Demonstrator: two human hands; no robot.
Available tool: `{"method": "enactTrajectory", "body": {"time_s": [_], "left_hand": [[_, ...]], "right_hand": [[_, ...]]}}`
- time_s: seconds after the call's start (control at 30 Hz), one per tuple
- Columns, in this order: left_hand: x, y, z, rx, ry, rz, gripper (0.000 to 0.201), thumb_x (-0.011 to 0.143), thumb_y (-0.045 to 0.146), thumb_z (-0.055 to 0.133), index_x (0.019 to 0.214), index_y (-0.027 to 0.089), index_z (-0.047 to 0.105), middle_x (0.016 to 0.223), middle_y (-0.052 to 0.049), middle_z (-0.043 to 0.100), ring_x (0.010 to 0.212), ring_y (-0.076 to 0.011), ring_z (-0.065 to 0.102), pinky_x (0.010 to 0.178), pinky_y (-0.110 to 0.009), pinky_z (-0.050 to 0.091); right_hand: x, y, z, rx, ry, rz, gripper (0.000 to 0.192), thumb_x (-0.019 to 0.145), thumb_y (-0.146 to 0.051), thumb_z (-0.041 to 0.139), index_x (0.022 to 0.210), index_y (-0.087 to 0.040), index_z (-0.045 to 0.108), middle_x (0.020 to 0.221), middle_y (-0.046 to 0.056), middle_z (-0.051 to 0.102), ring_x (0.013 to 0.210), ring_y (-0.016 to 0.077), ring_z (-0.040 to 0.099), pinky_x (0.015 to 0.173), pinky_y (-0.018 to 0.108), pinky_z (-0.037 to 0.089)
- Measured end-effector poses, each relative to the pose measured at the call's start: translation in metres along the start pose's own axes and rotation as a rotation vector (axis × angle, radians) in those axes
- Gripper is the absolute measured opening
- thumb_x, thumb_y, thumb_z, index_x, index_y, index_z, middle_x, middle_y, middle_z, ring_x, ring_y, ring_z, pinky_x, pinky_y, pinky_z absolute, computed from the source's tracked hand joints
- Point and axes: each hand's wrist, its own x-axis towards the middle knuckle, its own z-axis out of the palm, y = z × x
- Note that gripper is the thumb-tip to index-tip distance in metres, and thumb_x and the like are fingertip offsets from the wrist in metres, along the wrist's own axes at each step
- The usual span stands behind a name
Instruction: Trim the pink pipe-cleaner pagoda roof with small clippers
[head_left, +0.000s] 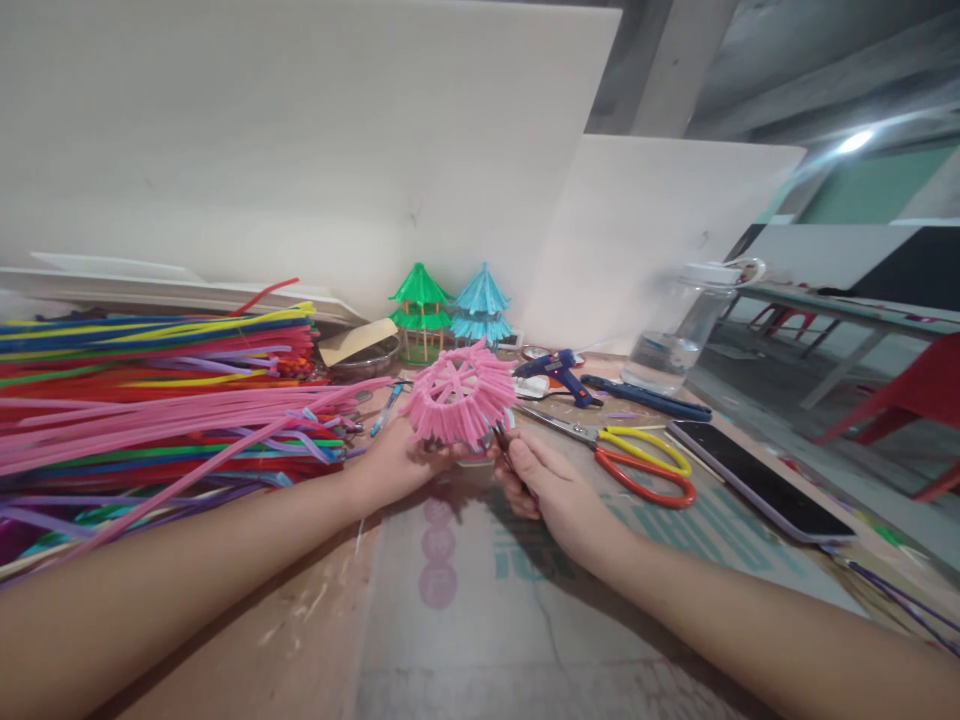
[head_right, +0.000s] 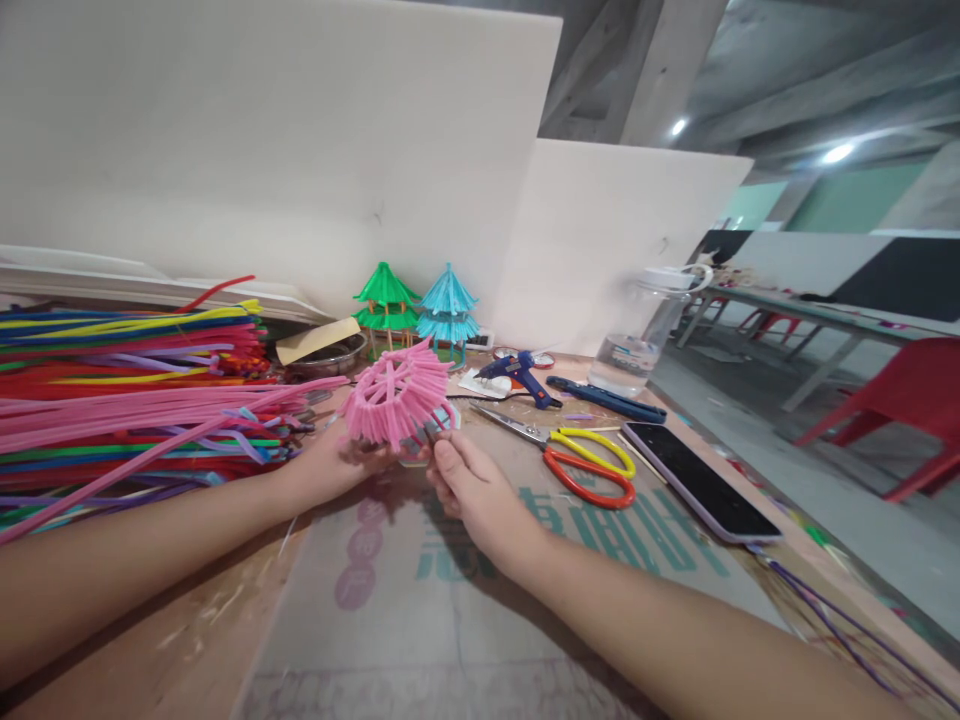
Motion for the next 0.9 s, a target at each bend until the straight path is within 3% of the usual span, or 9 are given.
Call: {"method": "enactTrajectory", "body": {"time_s": [0.17,0.57,0.73,0.9], "left_hand": [[-0.0007,-0.0024,-0.0005,0.02,-0.006,0.011,0.049,0.09,0.063,0.057,0.109,0.02,0.071,0.111,-0.012,0.073,0.126,-0.035,0.057,0.112,-0.052,0.043],[-0.0025,-0.0054,-0.0009,0.087,-0.046,0.051,0.052,0.092,0.066,0.051,0.108,0.021,0.071,0.112,-0.011,0.073,0.128,-0.0339,0.055,0.111,-0.051,0.045],[-0.0019,-0.0072,-0.0001,0.085,-0.022,0.079,0.054,0.092,0.065,0.052,0.12,0.022,0.067,0.124,-0.012,0.07,0.135,-0.034,0.051,0.114,-0.052,0.042],[-0.0027,-0.0075,-0.0008,0.184,-0.061,0.086,0.044,0.092,0.046,0.058,0.129,0.022,0.063,0.143,-0.009,0.059,0.141,-0.0325,0.045,0.12,-0.052,0.036]], "right_hand": [[0.0013,0.0014,-0.0005,-0.008,-0.067,0.038,0.063,0.069,-0.08,0.068,0.083,-0.021,0.051,0.055,-0.01,0.035,0.043,0.0054,0.019,0.04,0.022,0.01],[0.0011,0.0015,-0.0009,-0.049,-0.095,0.014,0.058,0.076,-0.077,0.063,0.084,-0.021,0.049,0.055,-0.011,0.035,0.043,0.0059,0.02,0.04,0.021,0.012],[0.0016,-0.0014,-0.0012,-0.145,0.004,-0.081,0.044,0.074,-0.06,0.074,0.086,-0.021,0.056,0.055,-0.01,0.031,0.047,0.0083,0.023,0.044,0.024,0.018],[-0.0005,-0.0065,0.0,-0.212,0.161,-0.186,0.031,0.079,-0.049,0.07,0.076,-0.021,0.056,0.053,-0.008,0.033,0.052,0.0115,0.032,0.05,0.026,0.024]]}}
